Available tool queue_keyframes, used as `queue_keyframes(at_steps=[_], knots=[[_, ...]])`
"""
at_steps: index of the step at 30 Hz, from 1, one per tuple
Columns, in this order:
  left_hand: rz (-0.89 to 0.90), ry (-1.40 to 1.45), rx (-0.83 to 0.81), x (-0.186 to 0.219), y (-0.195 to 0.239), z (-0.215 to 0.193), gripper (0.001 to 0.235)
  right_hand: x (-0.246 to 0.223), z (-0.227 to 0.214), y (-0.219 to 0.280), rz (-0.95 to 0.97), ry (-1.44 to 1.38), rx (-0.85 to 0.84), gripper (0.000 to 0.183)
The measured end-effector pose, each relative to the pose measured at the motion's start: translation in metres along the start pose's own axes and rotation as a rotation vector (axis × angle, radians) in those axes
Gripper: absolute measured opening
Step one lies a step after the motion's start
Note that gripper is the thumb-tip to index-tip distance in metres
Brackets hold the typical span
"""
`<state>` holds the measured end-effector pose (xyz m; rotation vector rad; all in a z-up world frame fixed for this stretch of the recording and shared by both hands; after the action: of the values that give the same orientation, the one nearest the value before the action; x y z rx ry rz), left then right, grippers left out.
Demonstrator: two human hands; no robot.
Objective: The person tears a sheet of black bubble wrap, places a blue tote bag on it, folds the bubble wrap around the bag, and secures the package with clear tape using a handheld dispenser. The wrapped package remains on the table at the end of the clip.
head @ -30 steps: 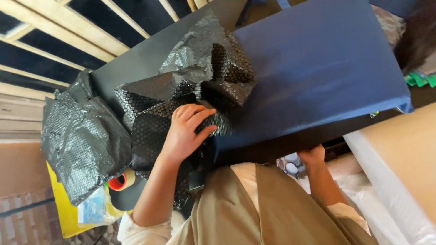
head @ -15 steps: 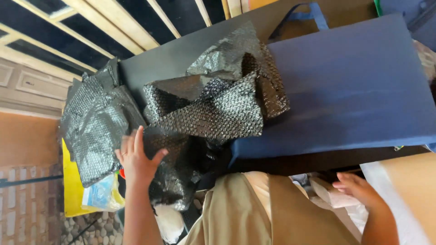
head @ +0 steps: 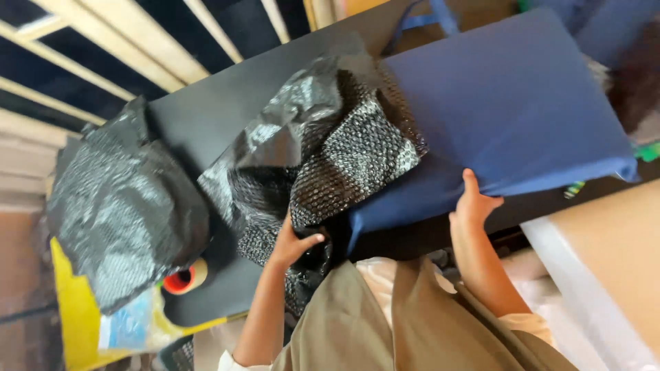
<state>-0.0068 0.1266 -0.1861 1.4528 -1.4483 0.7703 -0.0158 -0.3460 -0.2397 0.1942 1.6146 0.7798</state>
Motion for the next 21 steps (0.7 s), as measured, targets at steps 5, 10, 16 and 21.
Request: queue_keyframes(at_steps=[5,10,16,21], knots=[[-0.009,0.157,-0.197,0.003,-0.054,0.1,0.069,-0.057,0.008,0.023,-0.203,0.16,0.048,0.101],[-0.058,0.1,-0.335,0.046,-0.092,0.173,0.063,-0.124,-0.008,-0.026,-0.502,-0.074,0.003,0.089],[-0.033,0.058,-0.485,0.138,-0.142,0.286,0.078,-0.232,-0.056,-0.13,-0.832,-0.114,0.039,0.061],[0.009,0.014,-0.538,0.141,-0.161,0.283,0.102,-0.234,-0.128,-0.318,-0.524,0.63,0.218,0.074]])
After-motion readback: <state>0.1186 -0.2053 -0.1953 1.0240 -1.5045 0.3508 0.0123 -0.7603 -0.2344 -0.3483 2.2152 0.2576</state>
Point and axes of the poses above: each hand's wrist, its own y-axis away from the middle knuckle, its own z-axis out of the palm, x = y × z, the point moved 7 cm from there along -y, towards the middle knuckle, and after that the axes turned 10 degrees about z, right-handed, at the moved point
